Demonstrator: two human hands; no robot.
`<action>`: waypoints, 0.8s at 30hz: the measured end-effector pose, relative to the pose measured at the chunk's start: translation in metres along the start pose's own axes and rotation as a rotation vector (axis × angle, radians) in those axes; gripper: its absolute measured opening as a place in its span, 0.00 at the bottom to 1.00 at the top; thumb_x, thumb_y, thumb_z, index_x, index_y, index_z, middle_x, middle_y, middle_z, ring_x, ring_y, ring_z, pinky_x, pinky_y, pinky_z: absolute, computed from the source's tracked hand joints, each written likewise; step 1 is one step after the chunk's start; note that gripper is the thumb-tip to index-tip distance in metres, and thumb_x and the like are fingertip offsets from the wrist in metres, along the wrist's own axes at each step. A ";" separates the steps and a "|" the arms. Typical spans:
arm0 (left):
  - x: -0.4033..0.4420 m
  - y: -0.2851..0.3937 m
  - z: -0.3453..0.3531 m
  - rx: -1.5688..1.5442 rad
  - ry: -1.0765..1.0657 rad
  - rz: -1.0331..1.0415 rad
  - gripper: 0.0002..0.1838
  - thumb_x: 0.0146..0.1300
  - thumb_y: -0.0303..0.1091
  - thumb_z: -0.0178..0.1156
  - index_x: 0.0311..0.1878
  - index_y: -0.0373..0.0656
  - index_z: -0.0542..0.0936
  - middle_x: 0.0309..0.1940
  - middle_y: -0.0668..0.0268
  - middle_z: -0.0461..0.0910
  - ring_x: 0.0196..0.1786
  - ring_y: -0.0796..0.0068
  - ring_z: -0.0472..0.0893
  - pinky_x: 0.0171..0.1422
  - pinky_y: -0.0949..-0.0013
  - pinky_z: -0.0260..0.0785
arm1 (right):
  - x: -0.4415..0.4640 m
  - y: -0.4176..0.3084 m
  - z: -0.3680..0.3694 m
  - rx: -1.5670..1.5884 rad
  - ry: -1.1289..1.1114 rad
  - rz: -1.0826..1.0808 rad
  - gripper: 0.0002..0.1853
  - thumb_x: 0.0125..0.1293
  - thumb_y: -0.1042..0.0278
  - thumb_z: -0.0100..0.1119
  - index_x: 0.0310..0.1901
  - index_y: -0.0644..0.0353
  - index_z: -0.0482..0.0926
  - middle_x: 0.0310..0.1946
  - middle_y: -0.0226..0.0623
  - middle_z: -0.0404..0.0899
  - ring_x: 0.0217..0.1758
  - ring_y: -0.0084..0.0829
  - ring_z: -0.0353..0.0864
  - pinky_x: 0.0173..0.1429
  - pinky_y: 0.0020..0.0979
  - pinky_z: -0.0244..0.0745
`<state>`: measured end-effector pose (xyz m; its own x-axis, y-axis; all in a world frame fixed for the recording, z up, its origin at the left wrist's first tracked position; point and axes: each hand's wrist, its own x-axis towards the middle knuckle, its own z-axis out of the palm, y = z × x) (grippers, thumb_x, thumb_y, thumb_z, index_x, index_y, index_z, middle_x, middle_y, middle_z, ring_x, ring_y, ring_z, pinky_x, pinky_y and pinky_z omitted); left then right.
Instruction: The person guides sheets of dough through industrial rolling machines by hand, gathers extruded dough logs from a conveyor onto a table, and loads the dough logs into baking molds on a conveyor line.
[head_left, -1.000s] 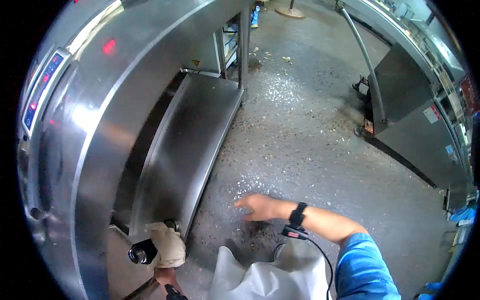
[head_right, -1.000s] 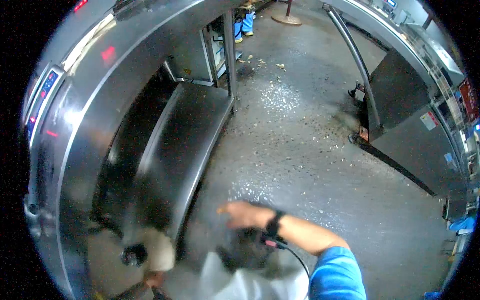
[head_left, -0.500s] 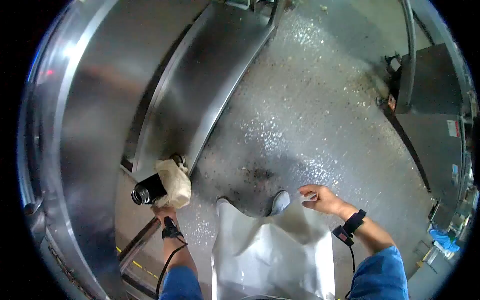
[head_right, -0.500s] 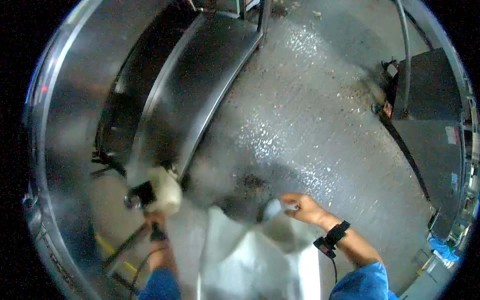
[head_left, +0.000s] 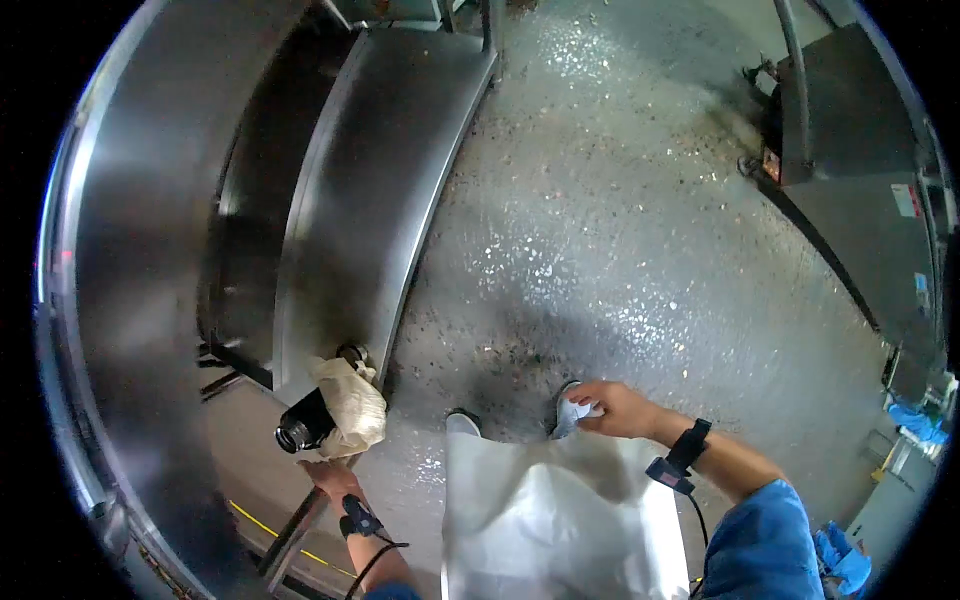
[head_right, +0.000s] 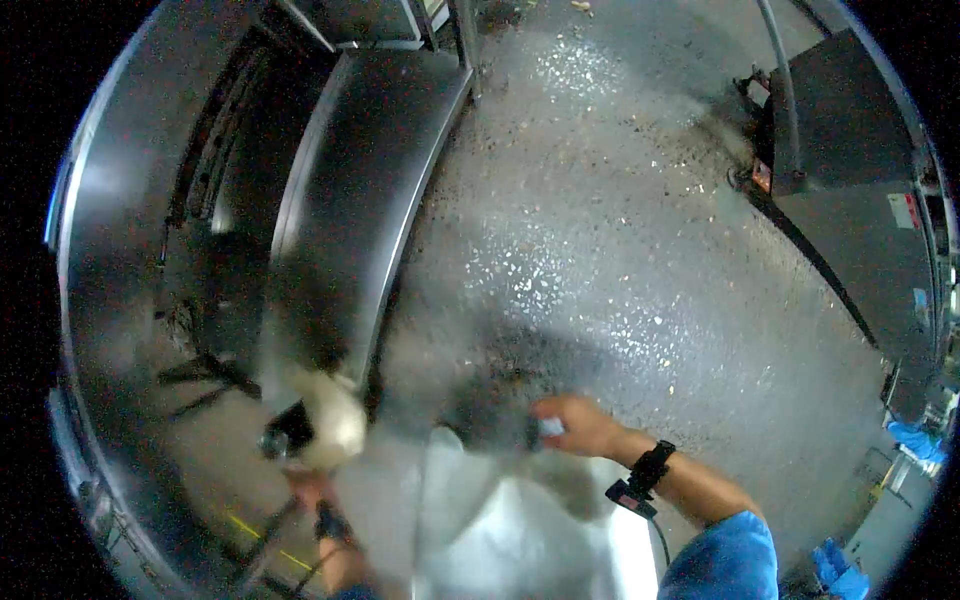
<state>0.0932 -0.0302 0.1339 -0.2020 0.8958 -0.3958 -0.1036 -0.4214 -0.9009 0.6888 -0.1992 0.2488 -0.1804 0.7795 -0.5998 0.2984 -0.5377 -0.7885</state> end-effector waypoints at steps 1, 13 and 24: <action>-0.003 -0.009 -0.004 -0.748 -0.045 -0.117 0.28 0.71 0.46 0.45 0.70 0.44 0.63 0.71 0.60 0.61 0.72 0.65 0.60 0.79 0.60 0.37 | -0.004 -0.006 -0.003 0.003 0.008 -0.011 0.25 0.57 0.66 0.65 0.58 0.58 0.75 0.54 0.40 0.77 0.54 0.34 0.77 0.55 0.34 0.75; -0.111 -0.196 -0.226 -2.908 -0.161 0.348 0.17 0.65 0.23 0.55 0.58 0.34 0.74 0.53 0.63 0.78 0.56 0.71 0.75 0.62 0.69 0.66 | -0.123 -0.061 -0.082 0.275 0.217 0.035 0.26 0.59 0.62 0.65 0.58 0.61 0.74 0.50 0.42 0.80 0.53 0.34 0.80 0.58 0.34 0.75; -0.143 -0.320 -0.439 -2.507 -0.081 0.876 0.19 0.66 0.24 0.56 0.60 0.37 0.73 0.60 0.63 0.74 0.63 0.74 0.72 0.68 0.70 0.60 | -0.089 -0.141 -0.262 0.344 0.334 0.100 0.22 0.62 0.70 0.63 0.57 0.64 0.75 0.48 0.43 0.80 0.51 0.31 0.79 0.54 0.30 0.77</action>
<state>0.5826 0.0386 0.4009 0.3752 0.7038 -0.6032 0.5582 0.3479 0.7532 0.9084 -0.1085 0.4485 0.1608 0.7485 -0.6434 -0.0385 -0.6466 -0.7619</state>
